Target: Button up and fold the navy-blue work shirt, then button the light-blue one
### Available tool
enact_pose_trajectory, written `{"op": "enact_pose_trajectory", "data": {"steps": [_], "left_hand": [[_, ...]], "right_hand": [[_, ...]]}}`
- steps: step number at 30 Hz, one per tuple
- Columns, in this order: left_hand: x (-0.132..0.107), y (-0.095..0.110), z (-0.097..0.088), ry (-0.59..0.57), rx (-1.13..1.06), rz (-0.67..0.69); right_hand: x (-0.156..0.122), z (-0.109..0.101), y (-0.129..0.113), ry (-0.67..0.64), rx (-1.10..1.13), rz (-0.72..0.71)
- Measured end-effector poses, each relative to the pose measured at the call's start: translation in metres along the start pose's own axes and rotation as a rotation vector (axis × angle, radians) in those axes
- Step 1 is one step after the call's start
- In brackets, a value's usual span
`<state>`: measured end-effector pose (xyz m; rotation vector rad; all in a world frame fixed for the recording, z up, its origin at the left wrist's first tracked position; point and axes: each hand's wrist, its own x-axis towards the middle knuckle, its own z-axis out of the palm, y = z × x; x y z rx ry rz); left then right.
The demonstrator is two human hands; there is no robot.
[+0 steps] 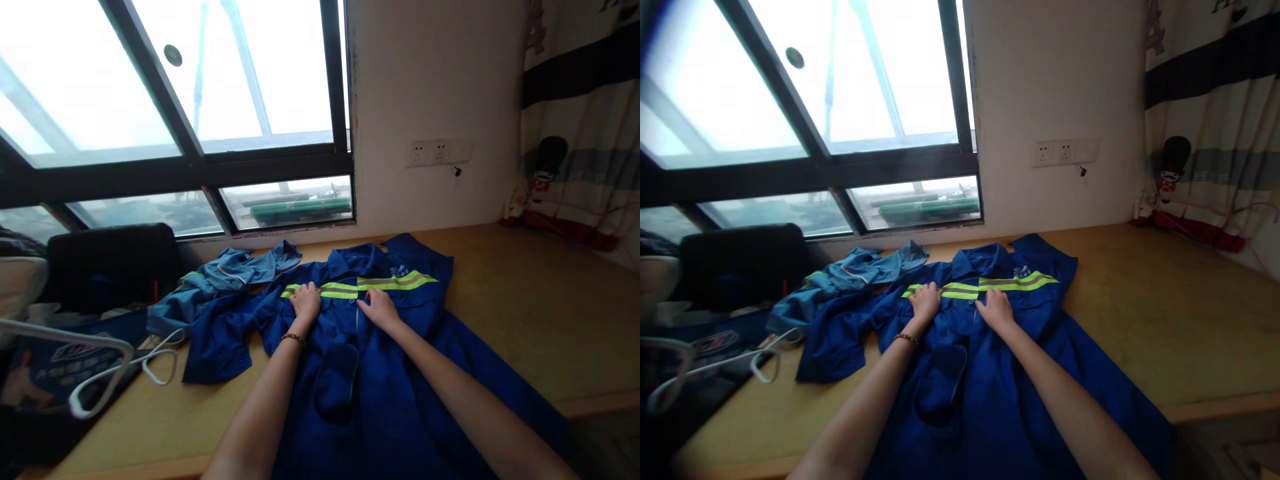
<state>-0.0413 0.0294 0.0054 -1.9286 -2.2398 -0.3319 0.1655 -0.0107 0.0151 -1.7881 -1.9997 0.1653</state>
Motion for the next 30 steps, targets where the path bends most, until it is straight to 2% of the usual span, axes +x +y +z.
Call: {"op": "enact_pose_trajectory", "data": {"steps": [3, 6, 8, 10, 13, 15, 20, 23, 30], "left_hand": [[0.004, -0.011, -0.008, -0.019, 0.04, -0.014], [0.01, -0.009, -0.021, -0.043, 0.075, 0.004], [0.013, 0.001, -0.029, -0.036, 0.061, 0.043], [0.014, 0.015, -0.032, -0.054, -0.051, 0.143], [0.007, 0.037, -0.027, -0.207, -0.311, 0.327], [-0.003, 0.046, -0.019, -0.271, -0.409, 0.373], [-0.027, 0.043, -0.006, -0.189, -0.513, 0.362], [-0.029, 0.037, -0.005, -0.2, -0.52, 0.362], [-0.03, 0.037, -0.008, -0.116, -0.547, 0.356]], "right_hand": [[-0.009, 0.012, -0.019, 0.027, -0.026, 0.018], [-0.013, 0.016, -0.024, 0.036, -0.05, 0.001], [-0.013, 0.016, -0.023, 0.034, -0.037, 0.0], [-0.01, 0.016, -0.021, 0.044, -0.018, 0.001], [-0.007, 0.017, -0.018, 0.035, 0.002, -0.015], [-0.005, 0.017, -0.016, 0.018, 0.01, -0.014], [-0.002, 0.02, -0.015, 0.002, -0.015, -0.009], [-0.001, 0.021, -0.015, 0.048, -0.016, 0.003], [-0.001, 0.022, -0.015, 0.048, -0.012, -0.008]]}}
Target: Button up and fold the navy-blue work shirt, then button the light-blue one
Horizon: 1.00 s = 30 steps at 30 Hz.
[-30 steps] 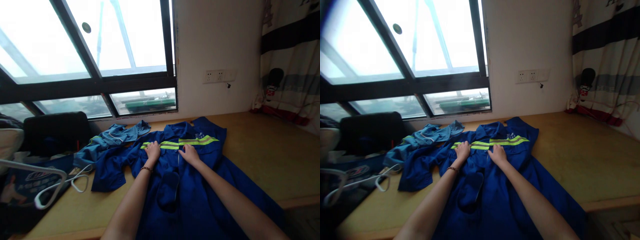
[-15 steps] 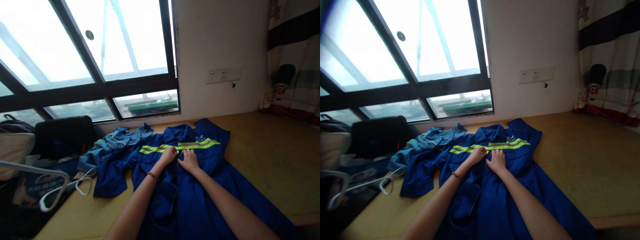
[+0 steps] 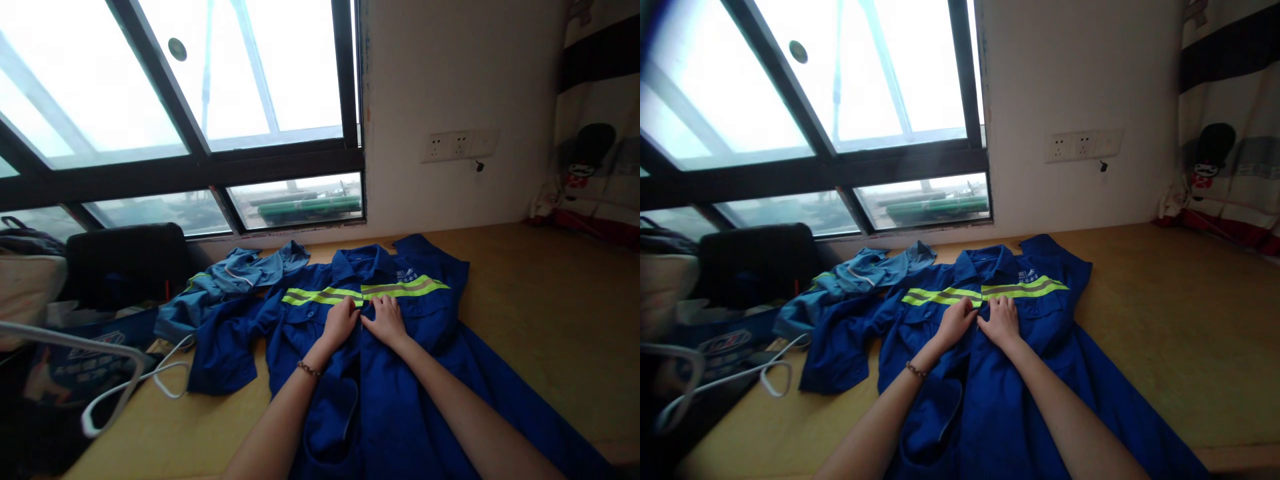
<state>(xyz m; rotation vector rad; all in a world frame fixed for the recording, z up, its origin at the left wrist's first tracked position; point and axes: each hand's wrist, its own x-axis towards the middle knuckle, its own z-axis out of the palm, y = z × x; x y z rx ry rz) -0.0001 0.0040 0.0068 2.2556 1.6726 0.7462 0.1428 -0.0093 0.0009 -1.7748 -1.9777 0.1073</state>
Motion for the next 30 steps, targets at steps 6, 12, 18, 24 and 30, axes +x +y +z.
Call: {"op": "enact_pose_trajectory", "data": {"steps": [6, 12, 18, 24, 30], "left_hand": [[-0.001, -0.001, -0.001, 0.075, -0.222, -0.064], [0.005, -0.005, 0.004, -0.005, -0.761, -0.181], [0.005, -0.003, 0.0, -0.121, -1.115, -0.324], [0.003, 0.001, 0.0, -0.143, -1.254, -0.326], [0.003, 0.003, -0.003, -0.117, -1.271, -0.342]], "right_hand": [[0.002, -0.004, -0.001, 0.0, -0.037, 0.075], [0.005, -0.007, 0.01, -0.047, 0.03, 0.127], [0.012, -0.012, 0.015, -0.034, 0.682, 0.123], [0.014, -0.014, 0.01, -0.159, 1.065, 0.11], [0.011, -0.004, 0.009, -0.093, 0.98, -0.006]]}}
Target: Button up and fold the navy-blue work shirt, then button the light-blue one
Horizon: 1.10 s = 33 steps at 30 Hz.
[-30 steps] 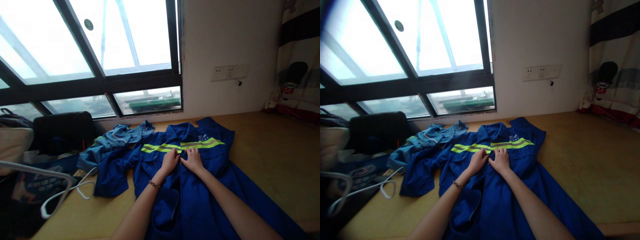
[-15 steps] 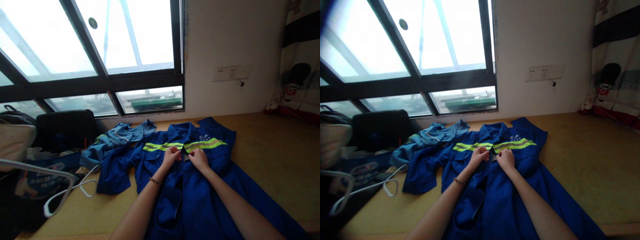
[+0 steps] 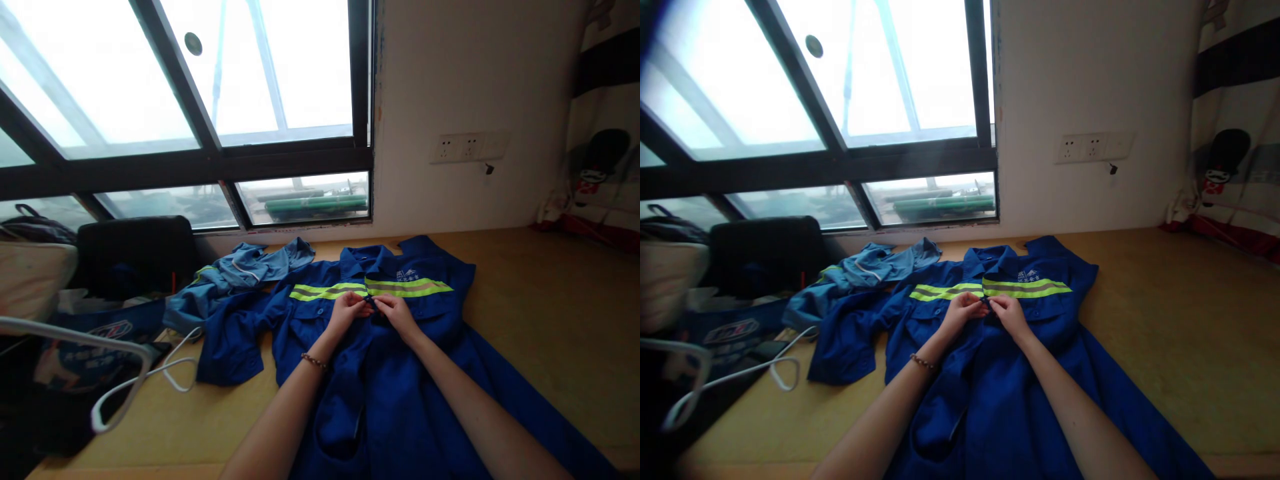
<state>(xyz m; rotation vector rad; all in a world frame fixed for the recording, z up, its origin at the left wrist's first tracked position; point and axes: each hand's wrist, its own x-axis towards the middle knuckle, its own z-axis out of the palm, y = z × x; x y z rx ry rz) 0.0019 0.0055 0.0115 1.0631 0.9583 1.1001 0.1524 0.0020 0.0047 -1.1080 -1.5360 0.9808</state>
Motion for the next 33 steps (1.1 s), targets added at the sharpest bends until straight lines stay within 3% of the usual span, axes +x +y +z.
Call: {"op": "enact_pose_trajectory", "data": {"steps": [4, 7, 22, 33], "left_hand": [[-0.001, 0.002, -0.001, -0.001, 0.0, 0.008], [-0.001, 0.002, -0.002, -0.002, -0.029, 0.01], [0.003, -0.003, -0.003, -0.026, -0.081, 0.06], [0.005, -0.006, 0.0, 0.072, 0.026, 0.036]], "right_hand": [[-0.005, 0.002, -0.007, 0.08, -0.148, -0.246], [-0.008, 0.004, -0.013, 0.105, -0.186, -0.343], [-0.008, 0.003, -0.012, 0.08, -0.291, -0.39], [-0.018, 0.01, -0.024, -0.043, -0.579, -0.508]]}}
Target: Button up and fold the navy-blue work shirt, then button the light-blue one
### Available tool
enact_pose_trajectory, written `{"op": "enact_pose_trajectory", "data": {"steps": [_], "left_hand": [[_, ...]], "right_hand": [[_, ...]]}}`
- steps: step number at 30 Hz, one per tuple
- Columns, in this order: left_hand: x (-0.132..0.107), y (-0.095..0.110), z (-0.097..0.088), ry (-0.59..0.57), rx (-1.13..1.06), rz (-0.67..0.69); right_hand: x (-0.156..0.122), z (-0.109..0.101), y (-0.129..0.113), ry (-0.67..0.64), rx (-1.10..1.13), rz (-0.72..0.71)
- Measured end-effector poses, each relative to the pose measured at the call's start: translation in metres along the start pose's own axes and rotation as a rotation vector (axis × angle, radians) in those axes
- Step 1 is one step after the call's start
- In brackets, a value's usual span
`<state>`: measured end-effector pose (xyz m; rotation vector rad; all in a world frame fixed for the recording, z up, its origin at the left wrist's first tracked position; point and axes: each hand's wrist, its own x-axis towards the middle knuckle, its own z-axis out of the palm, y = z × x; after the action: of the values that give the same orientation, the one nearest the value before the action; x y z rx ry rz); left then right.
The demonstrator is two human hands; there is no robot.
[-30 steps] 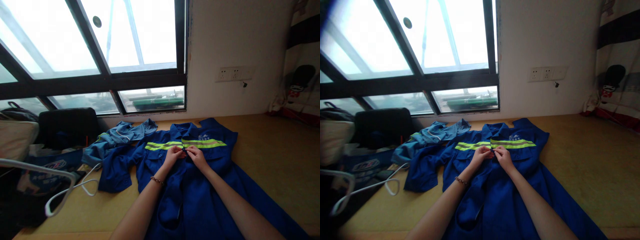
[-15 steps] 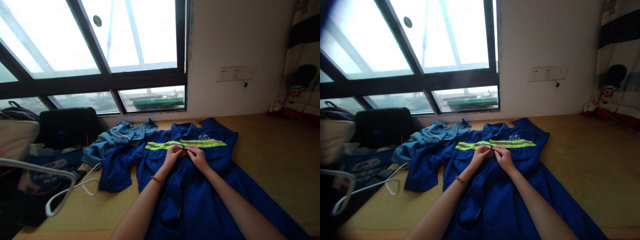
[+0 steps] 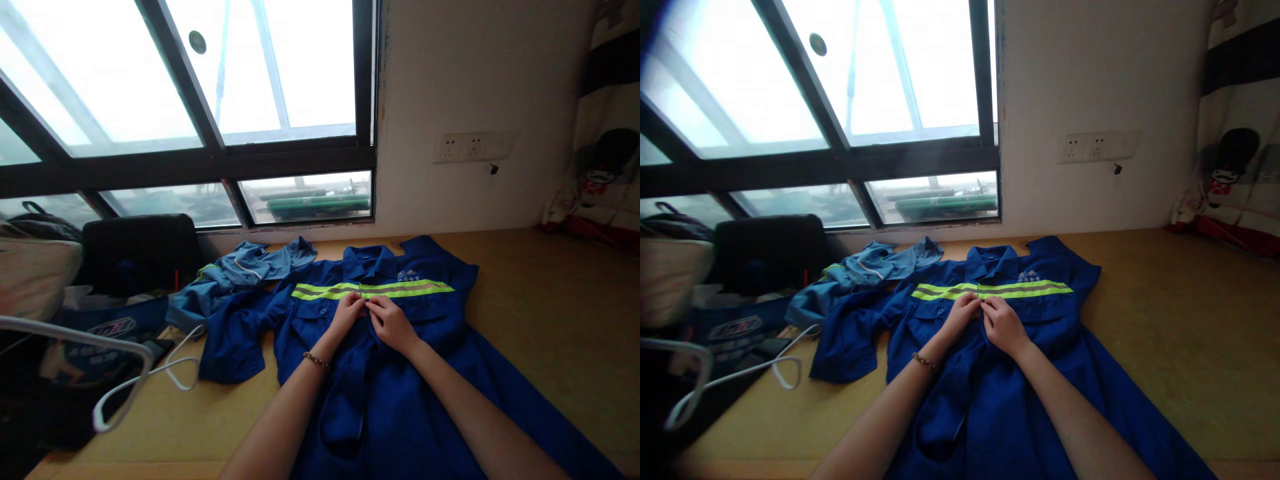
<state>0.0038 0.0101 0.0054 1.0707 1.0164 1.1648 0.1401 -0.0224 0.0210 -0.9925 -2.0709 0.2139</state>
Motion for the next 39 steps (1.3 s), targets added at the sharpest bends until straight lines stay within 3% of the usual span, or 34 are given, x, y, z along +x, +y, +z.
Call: {"op": "enact_pose_trajectory", "data": {"steps": [8, 22, 39], "left_hand": [[-0.002, -0.001, 0.0, 0.054, -0.15, -0.048], [-0.003, -0.001, 0.0, 0.108, -0.237, -0.058], [-0.007, 0.002, 0.005, 0.002, 0.003, 0.142]], "right_hand": [[0.0, 0.001, -0.005, -0.002, -0.108, 0.012], [0.0, 0.004, -0.004, 0.079, -0.043, 0.052], [-0.003, 0.01, 0.006, -0.004, -0.116, 0.13]]}}
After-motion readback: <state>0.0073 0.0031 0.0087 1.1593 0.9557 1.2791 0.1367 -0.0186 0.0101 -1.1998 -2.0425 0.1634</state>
